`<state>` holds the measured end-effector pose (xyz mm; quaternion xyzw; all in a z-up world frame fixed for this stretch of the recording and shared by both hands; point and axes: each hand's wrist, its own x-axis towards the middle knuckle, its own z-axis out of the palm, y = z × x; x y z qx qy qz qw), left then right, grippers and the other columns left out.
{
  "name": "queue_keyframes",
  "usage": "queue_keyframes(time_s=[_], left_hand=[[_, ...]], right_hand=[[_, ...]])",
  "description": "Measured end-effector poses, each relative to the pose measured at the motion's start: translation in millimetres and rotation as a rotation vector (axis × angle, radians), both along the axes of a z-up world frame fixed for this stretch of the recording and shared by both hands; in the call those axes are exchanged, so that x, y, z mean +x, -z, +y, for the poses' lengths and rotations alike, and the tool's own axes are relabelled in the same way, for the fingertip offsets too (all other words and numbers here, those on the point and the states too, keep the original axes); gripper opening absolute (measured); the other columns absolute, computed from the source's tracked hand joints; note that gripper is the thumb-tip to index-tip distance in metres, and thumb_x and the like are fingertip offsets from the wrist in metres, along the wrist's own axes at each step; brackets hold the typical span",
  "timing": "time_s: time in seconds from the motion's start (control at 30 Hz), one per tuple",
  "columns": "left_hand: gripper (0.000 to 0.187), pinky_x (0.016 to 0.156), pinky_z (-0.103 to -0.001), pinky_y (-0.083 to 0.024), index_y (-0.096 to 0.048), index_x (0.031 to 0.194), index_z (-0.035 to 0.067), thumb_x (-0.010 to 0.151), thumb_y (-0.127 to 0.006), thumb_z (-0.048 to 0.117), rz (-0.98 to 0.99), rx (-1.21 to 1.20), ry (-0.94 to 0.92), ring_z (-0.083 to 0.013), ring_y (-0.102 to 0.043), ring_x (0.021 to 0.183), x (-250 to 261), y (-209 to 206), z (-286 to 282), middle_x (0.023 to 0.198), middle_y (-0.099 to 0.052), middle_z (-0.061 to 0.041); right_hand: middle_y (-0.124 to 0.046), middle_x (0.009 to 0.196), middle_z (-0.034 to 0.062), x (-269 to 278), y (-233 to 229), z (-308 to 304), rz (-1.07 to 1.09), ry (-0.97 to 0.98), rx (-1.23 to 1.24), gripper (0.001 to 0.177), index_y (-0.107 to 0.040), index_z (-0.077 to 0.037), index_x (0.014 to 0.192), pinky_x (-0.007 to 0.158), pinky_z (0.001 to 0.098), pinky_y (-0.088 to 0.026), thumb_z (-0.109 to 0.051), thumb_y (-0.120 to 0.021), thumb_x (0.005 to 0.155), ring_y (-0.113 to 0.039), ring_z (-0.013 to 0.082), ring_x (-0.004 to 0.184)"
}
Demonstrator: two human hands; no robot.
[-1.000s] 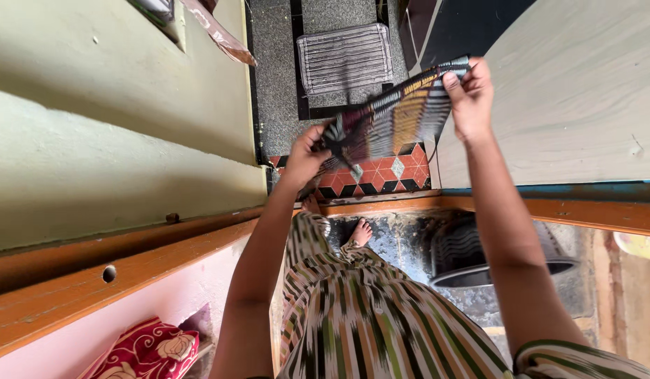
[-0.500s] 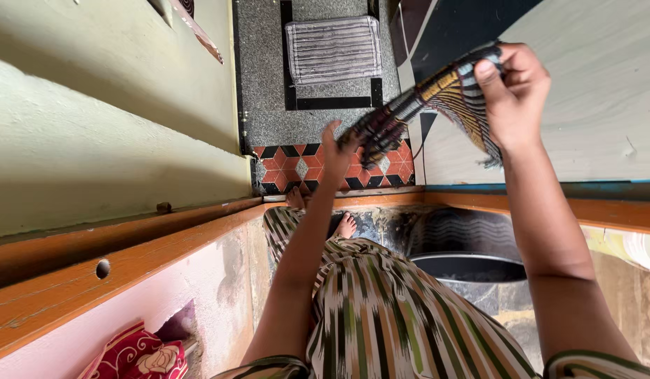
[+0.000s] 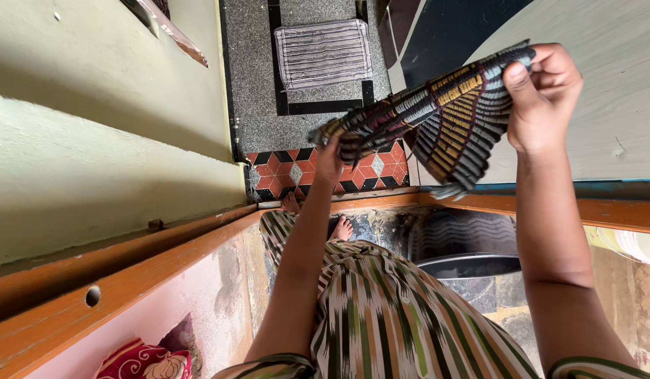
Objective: The person holds a mat while another person pours water and scrubs it, then the person shakes the mat and hangs it over a ledge.
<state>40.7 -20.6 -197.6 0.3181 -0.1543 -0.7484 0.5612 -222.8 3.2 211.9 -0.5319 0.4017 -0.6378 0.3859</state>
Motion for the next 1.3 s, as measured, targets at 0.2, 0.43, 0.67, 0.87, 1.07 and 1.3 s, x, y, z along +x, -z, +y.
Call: queue_keyframes(time_s=[0.2, 0.43, 0.67, 0.87, 1.07, 1.3], left_hand=[[0.065, 0.105, -0.046, -0.050, -0.058, 0.134, 0.003, 0.093, -0.064, 0.053, 0.306, -0.010, 0.122, -0.0278, -0.064, 0.123, 27, -55, -17, 0.132, -0.067, -0.013], [0.035, 0.101, -0.045, -0.051, -0.061, 0.122, 0.006, 0.094, -0.069, 0.025, 0.224, 0.069, 0.092, -0.0258, -0.063, 0.117, 31, -54, -5, 0.125, -0.066, -0.011], [0.047, 0.098, -0.045, -0.053, -0.050, 0.132, 0.007, 0.089, -0.070, 0.008, 0.241, 0.008, 0.011, -0.0244, -0.063, 0.114, 48, -87, 1, 0.121, -0.064, -0.009], [0.102, 0.113, -0.044, -0.046, -0.007, 0.163, 0.030, 0.089, -0.070, -0.001, -0.286, 0.055, 0.099, -0.0275, -0.061, 0.120, 50, -127, -21, 0.137, -0.053, -0.014], [0.088, 0.108, -0.042, -0.038, -0.027, 0.166, 0.021, 0.096, -0.073, -0.009, -0.830, -0.241, 0.189, -0.0207, -0.034, 0.135, 60, -170, -32, 0.163, -0.029, -0.010], [0.089, 0.099, -0.031, -0.059, -0.025, 0.169, 0.017, 0.097, -0.067, -0.016, -0.337, -0.489, 0.105, -0.0138, -0.068, 0.107, 55, -220, -31, 0.153, -0.057, -0.014]], right_hand=[[-0.072, 0.101, 0.0049, -18, 11, -1, -0.031, 0.028, -0.013, 0.017, -0.065, 0.000, 0.111, 0.084, 0.0198, -0.050, -0.008, -0.079, 0.113, -0.062, 0.0076, 0.086], [-0.071, 0.100, 0.0042, -33, 25, -1, -0.006, 0.072, -0.014, 0.017, -0.065, 0.000, 0.110, 0.083, 0.0204, -0.048, -0.007, -0.080, 0.114, -0.058, 0.0076, 0.084], [-0.070, 0.101, 0.0040, -73, 43, 8, 0.004, 0.165, 0.021, 0.015, -0.064, -0.004, 0.116, 0.084, 0.0226, -0.050, -0.010, -0.078, 0.115, -0.059, 0.0085, 0.085], [-0.065, 0.104, 0.0010, -90, 93, 16, 0.057, 0.216, 0.058, 0.015, -0.061, -0.004, 0.113, 0.089, 0.0231, -0.047, -0.010, -0.075, 0.116, -0.056, 0.0084, 0.092], [-0.060, 0.100, -0.0018, -116, 131, 18, -0.048, 0.247, 0.051, 0.012, -0.059, -0.007, 0.112, 0.084, 0.0225, -0.045, -0.009, -0.071, 0.113, -0.052, 0.0073, 0.091], [-0.069, 0.108, 0.0032, -140, 224, 28, 0.129, 0.431, 0.412, 0.005, -0.062, 0.001, 0.116, 0.091, 0.0257, -0.051, -0.003, -0.062, 0.113, -0.059, 0.0097, 0.098]])
